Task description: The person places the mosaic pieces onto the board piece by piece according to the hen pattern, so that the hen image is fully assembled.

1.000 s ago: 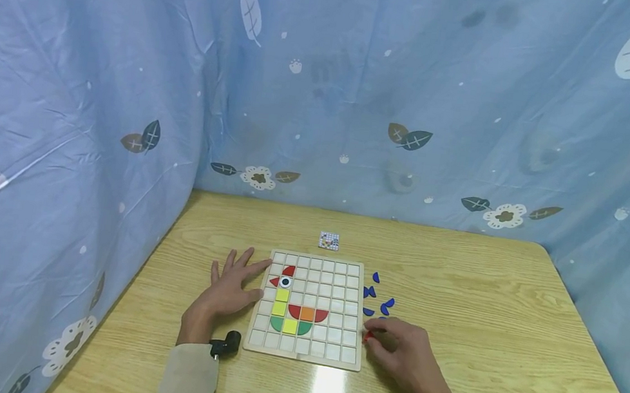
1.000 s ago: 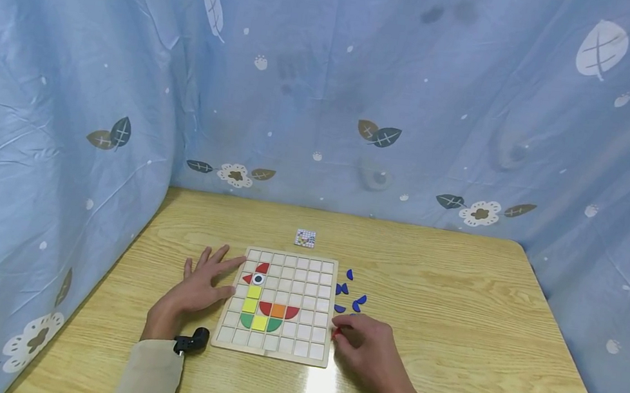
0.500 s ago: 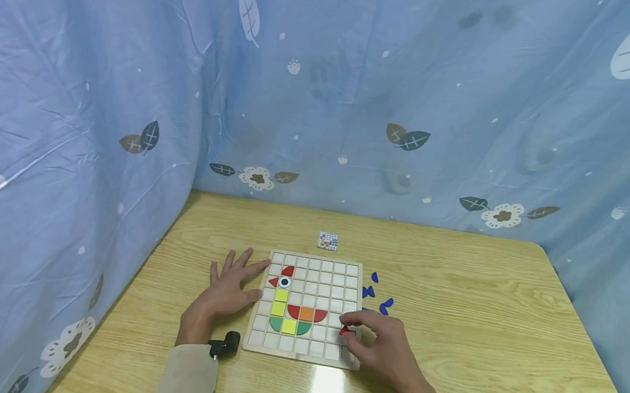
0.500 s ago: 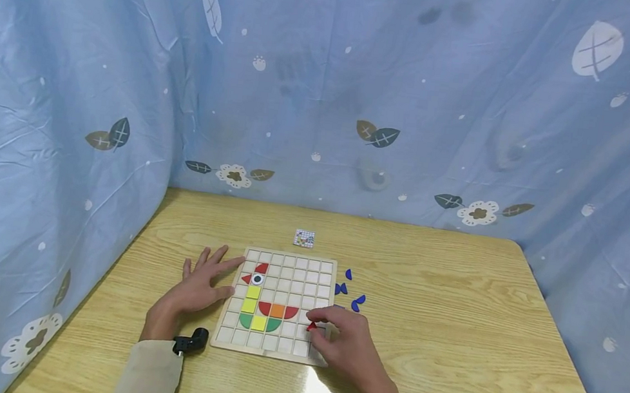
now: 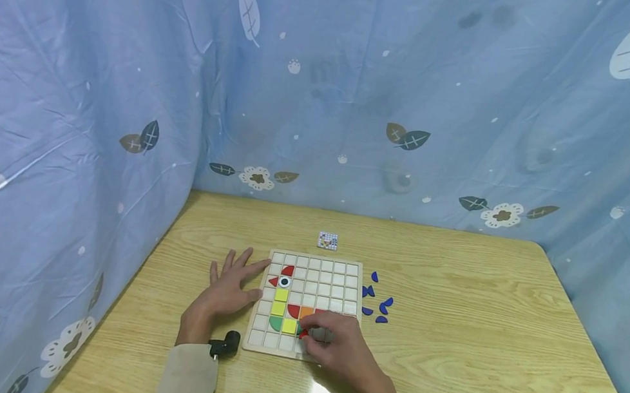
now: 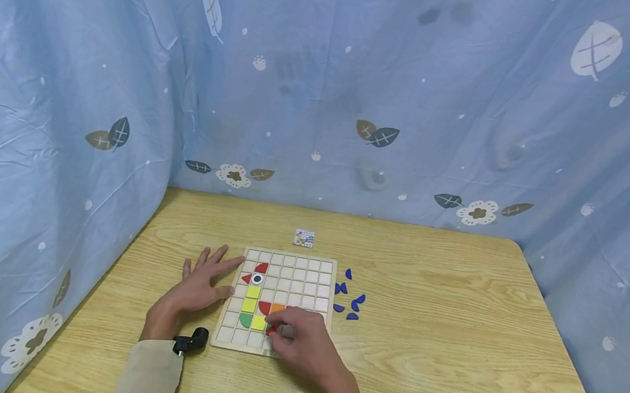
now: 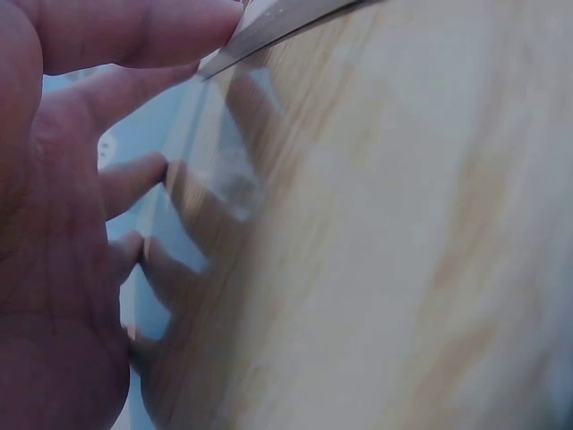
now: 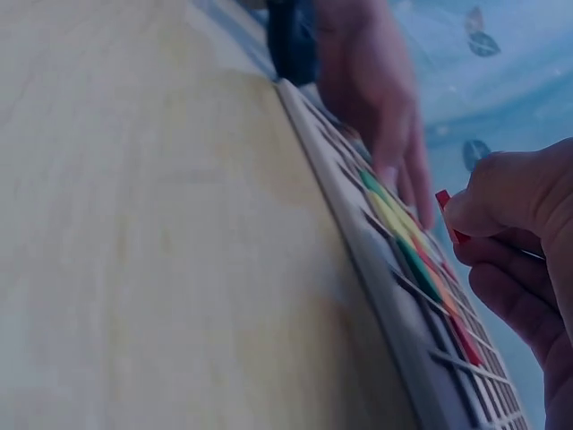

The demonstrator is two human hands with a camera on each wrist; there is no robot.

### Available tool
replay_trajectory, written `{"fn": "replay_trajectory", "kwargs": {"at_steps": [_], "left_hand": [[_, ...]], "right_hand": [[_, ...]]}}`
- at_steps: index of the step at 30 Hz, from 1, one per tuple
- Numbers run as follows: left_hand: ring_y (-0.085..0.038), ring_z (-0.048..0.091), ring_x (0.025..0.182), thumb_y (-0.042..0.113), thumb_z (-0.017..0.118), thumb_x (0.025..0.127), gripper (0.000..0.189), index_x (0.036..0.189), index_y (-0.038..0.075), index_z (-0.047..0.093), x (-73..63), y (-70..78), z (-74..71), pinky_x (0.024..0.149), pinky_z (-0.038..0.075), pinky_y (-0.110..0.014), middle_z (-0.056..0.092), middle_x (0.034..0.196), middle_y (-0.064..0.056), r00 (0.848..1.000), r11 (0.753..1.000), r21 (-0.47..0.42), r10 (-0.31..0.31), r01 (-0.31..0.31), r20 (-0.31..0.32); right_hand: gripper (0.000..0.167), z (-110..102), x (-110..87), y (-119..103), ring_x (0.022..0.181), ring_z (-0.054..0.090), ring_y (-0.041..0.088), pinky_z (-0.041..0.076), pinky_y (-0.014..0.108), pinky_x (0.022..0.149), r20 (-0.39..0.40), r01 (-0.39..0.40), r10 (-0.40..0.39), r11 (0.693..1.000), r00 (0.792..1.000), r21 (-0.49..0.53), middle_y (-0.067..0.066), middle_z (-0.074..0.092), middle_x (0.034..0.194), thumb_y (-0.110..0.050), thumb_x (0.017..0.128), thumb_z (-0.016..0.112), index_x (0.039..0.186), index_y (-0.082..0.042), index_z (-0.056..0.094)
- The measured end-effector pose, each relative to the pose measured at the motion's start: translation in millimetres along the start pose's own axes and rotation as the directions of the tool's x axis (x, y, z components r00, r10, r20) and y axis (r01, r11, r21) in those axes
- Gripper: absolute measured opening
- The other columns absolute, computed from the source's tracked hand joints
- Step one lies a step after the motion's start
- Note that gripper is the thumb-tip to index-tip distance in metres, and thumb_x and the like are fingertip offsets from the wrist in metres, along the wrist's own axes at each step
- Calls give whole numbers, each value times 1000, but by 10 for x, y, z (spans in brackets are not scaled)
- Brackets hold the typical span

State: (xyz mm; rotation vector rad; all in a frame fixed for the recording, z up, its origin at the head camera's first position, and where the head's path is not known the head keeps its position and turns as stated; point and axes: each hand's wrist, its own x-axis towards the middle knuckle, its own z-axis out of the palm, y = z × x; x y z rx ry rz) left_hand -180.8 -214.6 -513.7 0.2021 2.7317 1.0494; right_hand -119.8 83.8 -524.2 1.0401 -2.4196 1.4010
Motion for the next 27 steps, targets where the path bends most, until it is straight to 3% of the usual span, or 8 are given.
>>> {"fn": "replay_trajectory", "kwargs": {"at_steps": [6, 11, 17, 27], "left_hand": [[-50, -10, 169, 19, 70, 99, 70, 166, 27, 51, -4, 3, 0, 126, -22, -75, 13, 185, -18, 1000, 1000, -3, -7, 7, -5], [-49, -10, 170, 19, 70, 100, 70, 167, 27, 50, 4, -5, -2, 126, -22, -75, 12, 185, -17, 1000, 1000, 5, -4, 4, -5], [-50, -10, 169, 19, 70, 99, 71, 166, 27, 50, 4, -1, -7, 126, -21, -76, 12, 185, -18, 1000, 1000, 8, 6, -6, -6], [-49, -10, 170, 20, 69, 100, 70, 167, 27, 49, 12, -18, 1, 126, -20, -76, 12, 185, -17, 1000, 1000, 19, 5, -5, -8]], "right_hand": [[26, 190, 26, -35, 91, 76, 12, 65, 30, 82, 8, 2, -3, 998, 1000, 66, 3, 82, 100, 6, 85, 79, 106, -8, 82], [23, 273, 39, -95, 92, 73, 10, 62, 24, 82, 36, -7, 6, 1000, 999, 4, 2, 82, 102, 3, 87, 81, 106, -9, 83], [22, 311, 33, -153, 97, 71, 3, 61, 21, 87, 97, -70, 77, 995, 992, -76, -5, 81, 106, -3, 91, 83, 111, -15, 84], [19, 304, 46, -188, 101, 72, 2, 61, 23, 92, 142, -25, 50, 986, 989, -168, -8, 82, 108, -9, 94, 84, 111, -18, 83]]}}
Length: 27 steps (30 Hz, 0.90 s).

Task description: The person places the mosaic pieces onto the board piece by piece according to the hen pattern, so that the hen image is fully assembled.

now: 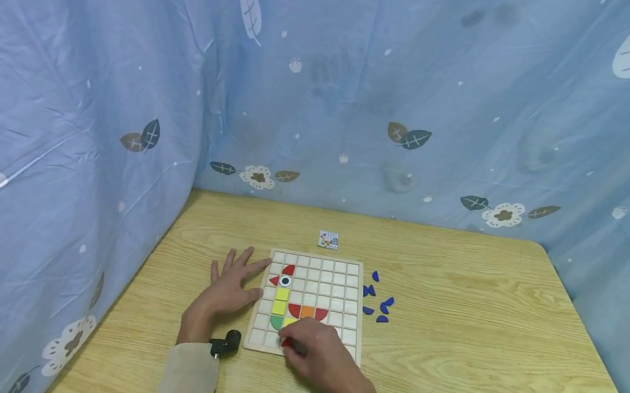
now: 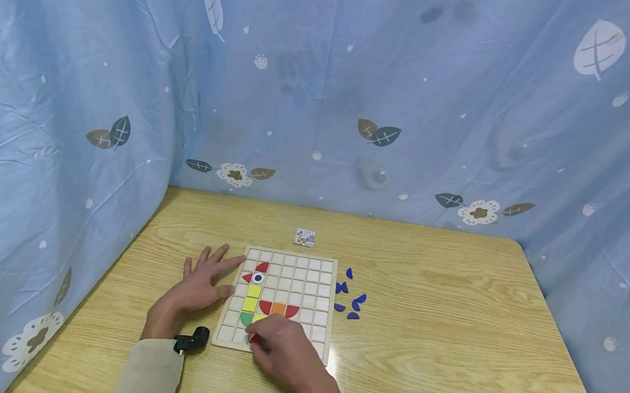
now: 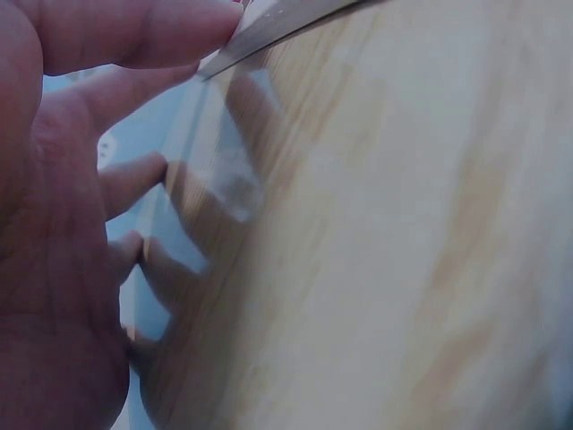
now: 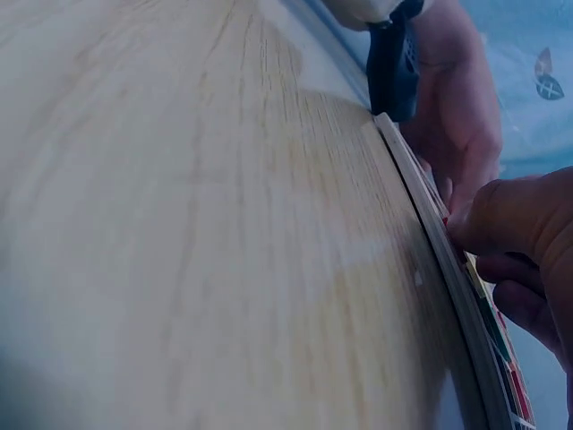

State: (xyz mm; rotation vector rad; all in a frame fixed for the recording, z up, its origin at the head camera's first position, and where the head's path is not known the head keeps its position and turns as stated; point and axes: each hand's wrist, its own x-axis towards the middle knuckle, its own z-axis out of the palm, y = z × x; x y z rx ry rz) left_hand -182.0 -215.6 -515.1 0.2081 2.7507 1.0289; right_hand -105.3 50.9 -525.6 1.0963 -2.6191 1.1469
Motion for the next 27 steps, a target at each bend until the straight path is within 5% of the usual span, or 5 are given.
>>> {"fn": "replay_trajectory", "kwargs": {"at_steps": [19, 27], "left_hand": [[-49, -10, 170, 20, 69, 100, 71, 167, 28, 49, -4, 13, 5, 126, -21, -76, 12, 185, -17, 1000, 1000, 2, -2, 2, 6], [-49, -10, 170, 19, 69, 100, 71, 167, 27, 49, -9, 11, 3, 126, -21, -75, 12, 185, -17, 1000, 1000, -10, -9, 10, 6]], "right_hand": [[18, -16, -106, 37, 88, 68, -2, 57, 14, 82, -75, 80, -76, 996, 994, 45, -10, 80, 95, -4, 91, 84, 103, -17, 84], [24, -283, -228, 223, 92, 78, 15, 65, 32, 84, -118, 73, -57, 989, 991, 130, 0, 83, 103, -3, 87, 87, 110, -10, 82]]}}
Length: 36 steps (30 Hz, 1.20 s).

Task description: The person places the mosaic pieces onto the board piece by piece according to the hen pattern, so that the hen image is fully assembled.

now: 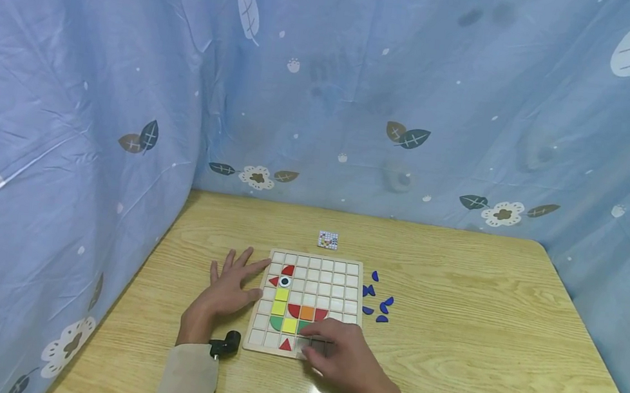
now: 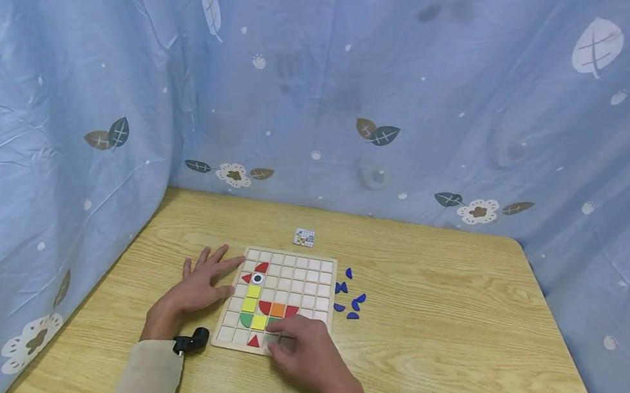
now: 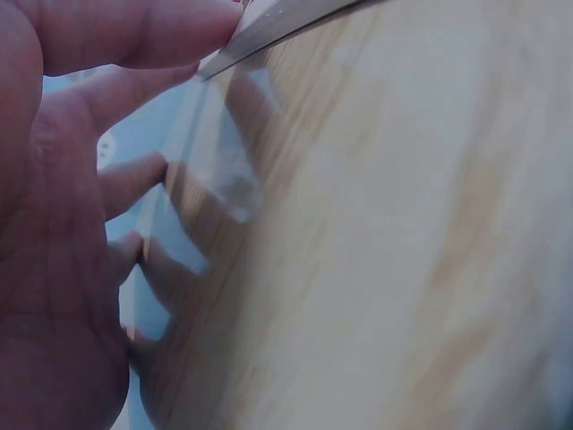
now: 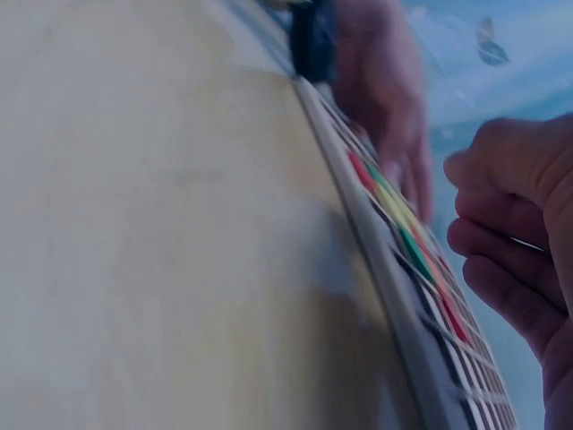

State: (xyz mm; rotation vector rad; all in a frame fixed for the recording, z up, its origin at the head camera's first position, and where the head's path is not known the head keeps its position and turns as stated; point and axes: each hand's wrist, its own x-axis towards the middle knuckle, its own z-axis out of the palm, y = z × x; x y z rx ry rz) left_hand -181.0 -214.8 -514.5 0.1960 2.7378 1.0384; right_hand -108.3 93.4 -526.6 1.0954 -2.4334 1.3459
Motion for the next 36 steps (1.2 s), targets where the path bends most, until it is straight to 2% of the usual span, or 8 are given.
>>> {"fn": "replay_trajectory", "kwargs": {"at_steps": [3, 5, 12, 20, 26, 36], "left_hand": [[-49, -11, 170, 19, 69, 100, 71, 167, 27, 49, 1, -4, -3, 126, -22, -75, 11, 185, -17, 1000, 1000, -3, -1, 1, 0], [-48, -11, 170, 19, 69, 100, 71, 168, 27, 48, 3, -7, -5, 126, -22, -75, 11, 185, -16, 1000, 1000, -4, -1, 1, 1], [-49, -11, 170, 18, 69, 100, 71, 167, 27, 49, 5, -20, -3, 126, -21, -76, 11, 185, -17, 1000, 1000, 2, -2, 2, -3], [-49, -11, 170, 18, 70, 99, 72, 167, 27, 49, 7, -26, 2, 126, -22, -76, 11, 185, -17, 1000, 1000, -2, -5, 5, -8], [-49, -11, 170, 19, 70, 99, 71, 167, 27, 49, 6, -26, 5, 126, -21, -76, 12, 185, -17, 1000, 1000, 0, -9, 9, -9], [-49, -11, 170, 21, 70, 100, 71, 167, 28, 49, 13, -17, 1, 127, -20, -75, 11, 185, -16, 1000, 1000, 6, -7, 7, 1]], "right_hand": [[26, -177, -75, 71, 98, 81, 16, 66, 37, 85, -26, -51, 51, 998, 998, -23, 0, 85, 106, -5, 86, 89, 110, -10, 83], [27, -304, -139, 120, 101, 81, 15, 66, 36, 87, -58, -83, 80, 995, 995, -57, -2, 85, 108, -5, 85, 90, 110, -11, 83], [34, -739, -411, 298, 106, 81, 12, 52, 8, 99, -201, -183, 151, 971, 968, -153, -8, 85, 110, -3, 81, 94, 111, -15, 86], [33, -1116, -657, 426, 103, 79, 4, 47, 2, 99, -280, -294, 240, 940, 930, -171, -5, 85, 110, -4, 85, 92, 115, -13, 85], [29, -1194, -719, 513, 108, 78, 2, 47, 2, 99, -268, -336, 290, 931, 919, -144, -5, 85, 112, -8, 89, 91, 117, -15, 85], [28, -1074, -645, 556, 109, 79, 7, 52, 6, 96, -199, -363, 336, 924, 921, -119, -7, 85, 114, -11, 89, 91, 116, -16, 85]]}}
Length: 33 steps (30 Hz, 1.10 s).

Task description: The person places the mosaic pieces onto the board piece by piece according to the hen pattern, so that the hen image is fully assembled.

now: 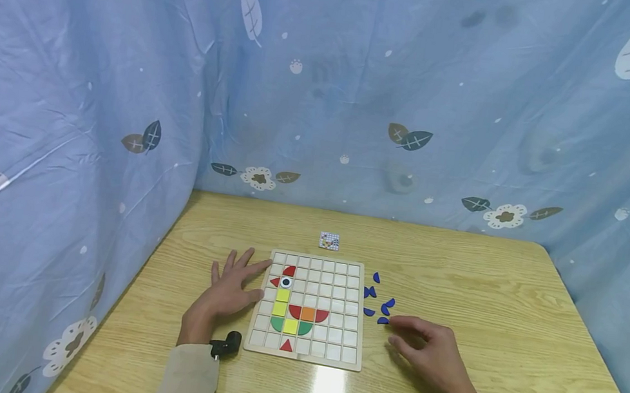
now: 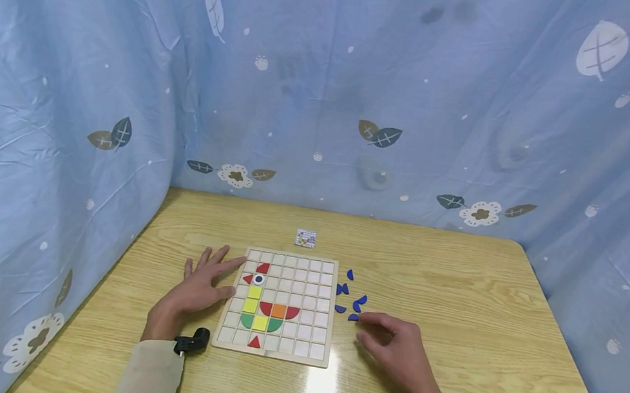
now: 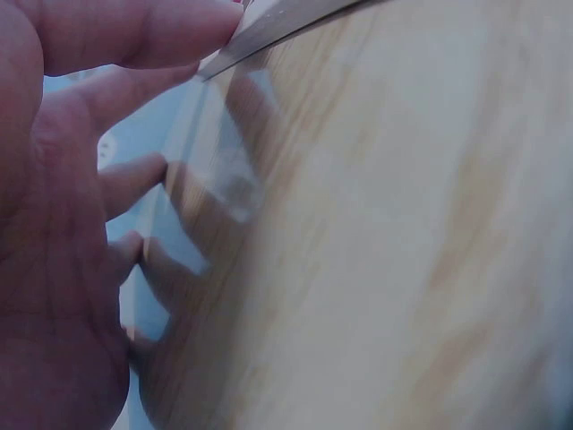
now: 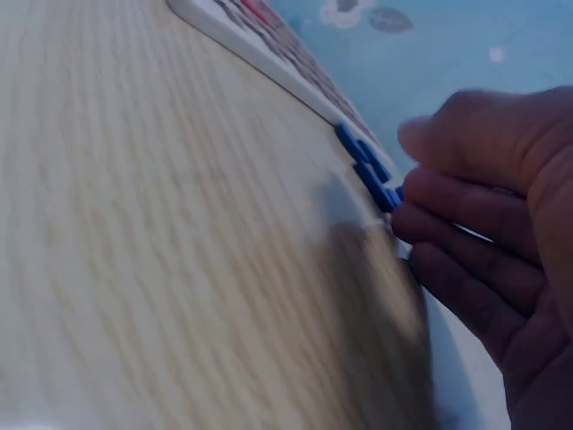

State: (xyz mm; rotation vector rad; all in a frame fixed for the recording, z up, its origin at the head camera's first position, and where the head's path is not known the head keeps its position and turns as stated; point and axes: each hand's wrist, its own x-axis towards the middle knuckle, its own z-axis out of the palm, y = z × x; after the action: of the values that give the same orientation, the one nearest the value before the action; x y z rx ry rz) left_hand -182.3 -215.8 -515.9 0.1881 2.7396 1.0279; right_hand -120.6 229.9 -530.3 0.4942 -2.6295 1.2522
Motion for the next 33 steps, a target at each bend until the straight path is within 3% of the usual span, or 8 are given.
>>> {"fn": "replay_trajectory", "kwargs": {"at_steps": [4, 8, 11, 22, 29, 33], "left_hand": [[-49, -11, 170, 20, 70, 101, 71, 168, 27, 48, -10, 9, -9, 127, -20, -75, 11, 185, -16, 1000, 1000, -6, 1, -1, 2], [-49, -11, 169, 20, 70, 101, 71, 168, 26, 48, -9, 12, -16, 126, -21, -75, 10, 185, -17, 1000, 1000, -5, 7, -7, 4], [-50, -11, 169, 19, 70, 101, 70, 167, 25, 49, -9, 10, -8, 126, -21, -76, 11, 185, -18, 1000, 1000, -5, 10, -10, 1], [-50, -10, 170, 19, 71, 100, 70, 166, 27, 50, -15, 21, 16, 126, -20, -77, 13, 185, -17, 1000, 1000, -11, 0, 0, -8], [-51, -10, 169, 19, 70, 100, 71, 167, 26, 49, -13, 32, -5, 126, -20, -77, 12, 185, -19, 1000, 1000, -8, 9, -9, 0], [-50, -10, 169, 20, 70, 101, 71, 168, 26, 48, -10, 27, -13, 126, -20, -76, 11, 185, -18, 1000, 1000, 4, 6, -7, 3]], "right_hand": [[30, 58, 51, -35, 109, 80, 14, 52, 7, 98, -13, 20, -21, 998, 1000, -66, -8, 85, 112, -12, 87, 93, 115, -17, 85], [31, 119, 111, -77, 108, 82, 23, 62, 28, 98, -18, 41, -43, 992, 999, -116, -6, 85, 113, -11, 86, 93, 116, -16, 85], [32, 172, 153, -94, 107, 82, 22, 65, 42, 96, -14, 52, -54, 991, 998, -125, -5, 85, 113, -8, 85, 93, 115, -15, 85], [27, 239, 168, -160, 103, 82, 18, 66, 43, 93, 23, 67, -64, 983, 998, -169, -8, 85, 106, -5, 84, 93, 106, -17, 85], [26, 194, 111, -199, 104, 80, 10, 65, 35, 92, 94, 43, -34, 995, 995, -92, -14, 84, 107, -7, 87, 91, 107, -24, 85], [28, 215, 139, -194, 105, 80, 12, 66, 36, 92, 68, 65, -60, 994, 996, -83, -12, 84, 108, -3, 86, 90, 108, -21, 86]]}}
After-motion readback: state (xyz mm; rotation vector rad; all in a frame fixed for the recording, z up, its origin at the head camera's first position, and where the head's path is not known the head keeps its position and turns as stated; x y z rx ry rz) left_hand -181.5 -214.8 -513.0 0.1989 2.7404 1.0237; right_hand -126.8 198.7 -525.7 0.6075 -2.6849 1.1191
